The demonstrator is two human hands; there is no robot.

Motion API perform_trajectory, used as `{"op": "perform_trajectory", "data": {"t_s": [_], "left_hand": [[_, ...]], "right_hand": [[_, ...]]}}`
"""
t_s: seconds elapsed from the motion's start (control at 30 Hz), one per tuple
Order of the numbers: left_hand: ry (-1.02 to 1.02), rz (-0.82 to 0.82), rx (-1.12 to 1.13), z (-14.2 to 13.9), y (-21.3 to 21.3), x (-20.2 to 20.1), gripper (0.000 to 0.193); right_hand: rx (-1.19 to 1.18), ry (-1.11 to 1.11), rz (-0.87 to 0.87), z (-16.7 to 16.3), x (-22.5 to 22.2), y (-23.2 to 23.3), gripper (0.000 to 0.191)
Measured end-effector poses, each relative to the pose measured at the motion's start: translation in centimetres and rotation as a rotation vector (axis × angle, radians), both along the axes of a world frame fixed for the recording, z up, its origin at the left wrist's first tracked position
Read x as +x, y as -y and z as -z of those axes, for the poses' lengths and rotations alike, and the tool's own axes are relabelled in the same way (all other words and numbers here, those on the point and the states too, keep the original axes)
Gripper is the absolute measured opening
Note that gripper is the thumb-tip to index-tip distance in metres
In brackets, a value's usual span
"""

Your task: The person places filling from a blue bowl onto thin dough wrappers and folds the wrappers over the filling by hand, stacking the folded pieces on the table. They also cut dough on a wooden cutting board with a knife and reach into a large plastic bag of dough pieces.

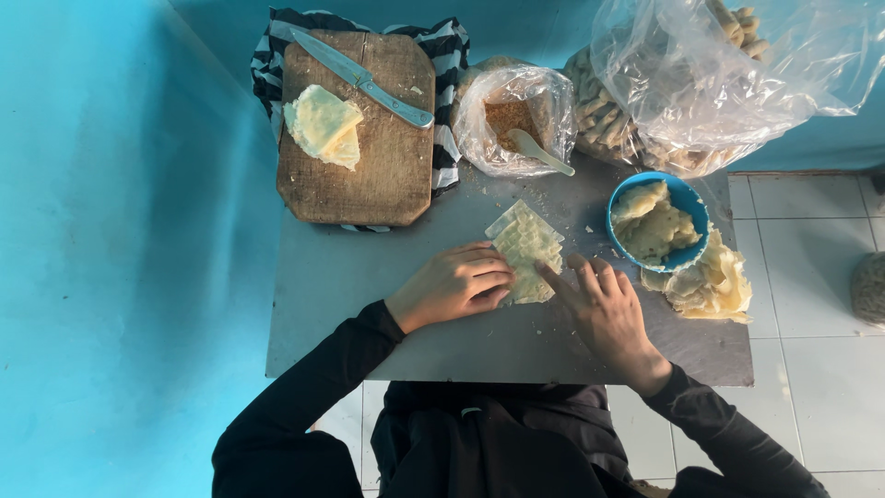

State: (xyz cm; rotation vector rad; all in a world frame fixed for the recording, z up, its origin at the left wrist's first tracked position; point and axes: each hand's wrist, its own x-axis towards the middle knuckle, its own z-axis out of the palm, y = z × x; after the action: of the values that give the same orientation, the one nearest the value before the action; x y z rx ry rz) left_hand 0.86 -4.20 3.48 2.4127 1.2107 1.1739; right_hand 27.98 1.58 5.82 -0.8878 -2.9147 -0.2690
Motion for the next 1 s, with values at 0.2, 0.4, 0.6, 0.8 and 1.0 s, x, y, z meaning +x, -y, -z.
{"op": "perform_trajectory", "data": {"t_s": [0.2, 0.4, 0.6, 0.8, 1.0], "left_hand": [[-0.002, -0.005, 0.02, 0.3, -0.1, 0.1, 0.016], [-0.024, -0.003, 0.003, 0.7, -0.1, 0.0, 0.023], [-0.034, -0.007, 0.002, 1.0, 0.0, 0.0, 0.026], [-0.049, 0.011, -0.014, 1.2, 0.0, 0.0, 0.027], [-0.048, 0.02, -0.024, 1.2, 0.0, 0.0, 0.028]], "right_hand": [[0.092, -0.009, 0.051, 1.3, 0.1, -0.7, 0.069], [0.047, -0.099, -0.037, 1.8, -1.9, -0.5, 0.073], [0.083, -0.095, -0.02, 1.8, -3.1, -0.4, 0.074], [0.165, -0.016, 0.008, 2.1, -3.5, -0.7, 0.075], [0.098, -0.081, 0.01, 2.1, -4.2, -2.0, 0.076]]}}
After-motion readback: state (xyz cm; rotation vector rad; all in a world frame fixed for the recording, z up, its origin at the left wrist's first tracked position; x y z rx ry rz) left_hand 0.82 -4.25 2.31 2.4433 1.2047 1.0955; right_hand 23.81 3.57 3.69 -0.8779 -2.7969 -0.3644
